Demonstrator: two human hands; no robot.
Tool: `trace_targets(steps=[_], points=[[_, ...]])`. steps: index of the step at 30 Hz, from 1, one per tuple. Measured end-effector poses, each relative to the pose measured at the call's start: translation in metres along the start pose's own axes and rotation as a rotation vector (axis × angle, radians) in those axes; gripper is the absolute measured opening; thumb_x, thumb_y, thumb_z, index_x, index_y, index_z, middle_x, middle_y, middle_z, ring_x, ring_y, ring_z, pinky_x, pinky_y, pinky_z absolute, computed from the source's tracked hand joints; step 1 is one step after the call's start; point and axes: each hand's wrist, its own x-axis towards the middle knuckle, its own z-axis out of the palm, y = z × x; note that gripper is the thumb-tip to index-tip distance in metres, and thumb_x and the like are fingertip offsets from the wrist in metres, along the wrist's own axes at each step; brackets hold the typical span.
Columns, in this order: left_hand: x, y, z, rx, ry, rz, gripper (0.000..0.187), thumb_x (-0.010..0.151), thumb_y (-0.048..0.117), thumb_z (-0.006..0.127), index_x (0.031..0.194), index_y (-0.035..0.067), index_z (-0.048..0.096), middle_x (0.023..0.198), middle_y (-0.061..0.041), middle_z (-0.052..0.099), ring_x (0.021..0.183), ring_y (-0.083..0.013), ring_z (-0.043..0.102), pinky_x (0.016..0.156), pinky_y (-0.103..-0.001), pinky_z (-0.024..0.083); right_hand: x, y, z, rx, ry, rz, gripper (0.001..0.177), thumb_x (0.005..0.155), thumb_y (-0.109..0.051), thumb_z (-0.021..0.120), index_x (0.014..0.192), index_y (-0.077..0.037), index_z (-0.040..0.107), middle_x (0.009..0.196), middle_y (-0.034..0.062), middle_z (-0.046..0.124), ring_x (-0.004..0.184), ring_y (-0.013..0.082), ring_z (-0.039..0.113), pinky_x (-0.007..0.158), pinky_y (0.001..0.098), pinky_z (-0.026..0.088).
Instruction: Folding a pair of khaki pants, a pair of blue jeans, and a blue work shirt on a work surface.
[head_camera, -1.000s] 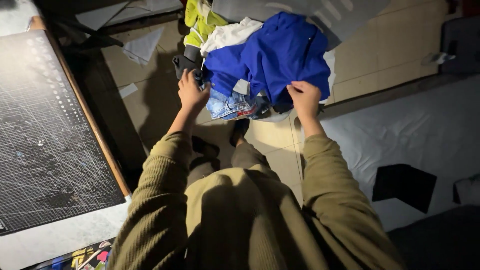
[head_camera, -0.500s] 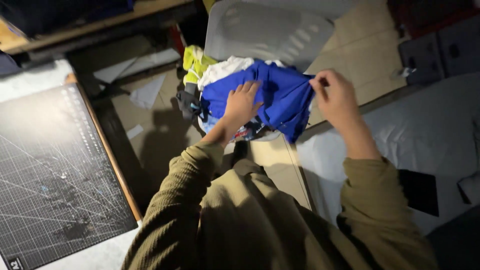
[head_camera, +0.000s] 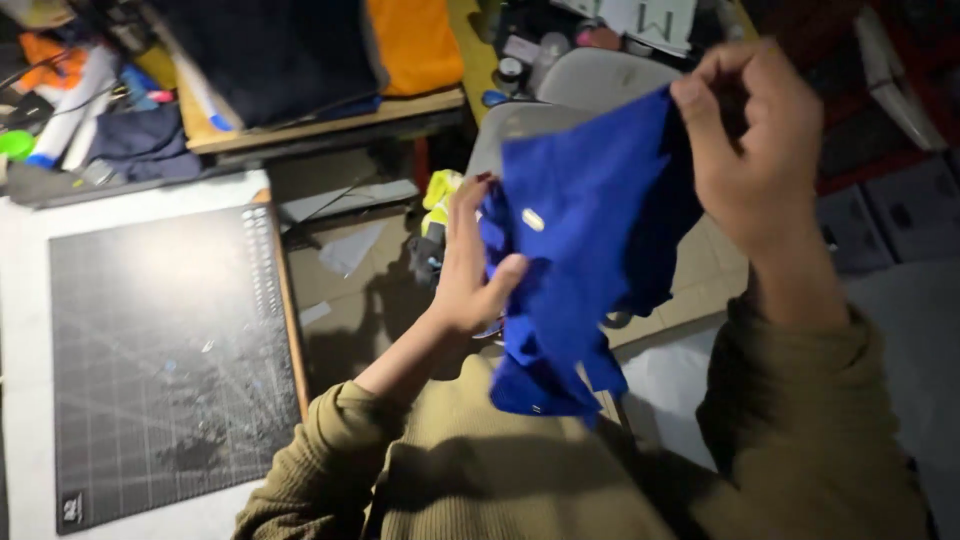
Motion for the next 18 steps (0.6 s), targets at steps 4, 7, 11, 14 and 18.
trace_targets(steps=[4, 7, 11, 14, 18], points=[[-0.030, 0.026, -0.053, -0.007, 0.180, 0.017, 0.102, 0.087, 0.060, 0.069, 0.151, -0.010, 0.029, 0.148, -0.028, 0.037, 0.142, -0.0403, 0.040, 0.124, -0.046, 0.030, 0.029, -0.050, 0.027, 0.238, -0.013, -0.037, 0.015, 0.120, -0.012, 0.063, 0.113, -0.002, 0.054, 0.088, -0.0016, 0.051, 0.072, 0.0041, 0.044, 0.067, 0.0204, 0.036], [-0.046, 0.038, -0.087, 0.098, 0.161, -0.146, 0.100, 0.077, 0.055, 0.082, 0.140, -0.008, 0.037, 0.137, -0.026, 0.048, 0.132, -0.0390, 0.050, 0.113, -0.046, 0.039, 0.044, -0.084, 0.044, 0.333, -0.079, -0.118, 0.012, 0.123, -0.009, 0.059, 0.114, -0.003, 0.055, 0.086, -0.0022, 0.050, 0.070, 0.0050, 0.043, 0.065, 0.0200, 0.033], [-0.069, 0.016, -0.140, 0.412, -0.050, -0.461, 0.056, 0.077, 0.038, 0.088, 0.119, 0.009, 0.065, 0.110, -0.015, 0.069, 0.112, -0.0344, 0.062, 0.095, -0.045, 0.049, 0.069, -0.109, 0.078, 0.357, -0.168, -0.279, 0.009, 0.121, -0.009, 0.053, 0.115, -0.003, 0.057, 0.086, 0.0012, 0.048, 0.069, 0.0117, 0.043, 0.064, 0.0245, 0.030], [-0.108, -0.016, -0.170, 0.186, 0.088, -0.437, 0.032, 0.089, 0.016, 0.073, 0.120, 0.010, 0.069, 0.109, -0.013, 0.072, 0.107, -0.0342, 0.068, 0.091, -0.040, 0.054, 0.096, -0.099, 0.102, 0.449, -0.240, -0.313, 0.009, 0.120, -0.010, 0.053, 0.115, -0.004, 0.057, 0.087, 0.0013, 0.050, 0.070, 0.0121, 0.044, 0.066, 0.0259, 0.032], [-0.154, -0.037, -0.234, -0.112, 0.409, -0.383, 0.029, 0.091, 0.003, 0.063, 0.119, 0.002, 0.061, 0.102, -0.015, 0.070, 0.094, -0.0287, 0.066, 0.085, -0.040, 0.053, 0.137, -0.109, 0.144, 0.577, -0.349, -0.325, 0.010, 0.118, -0.013, 0.055, 0.114, -0.005, 0.057, 0.088, 0.0016, 0.052, 0.073, 0.0128, 0.048, 0.072, 0.0285, 0.038]])
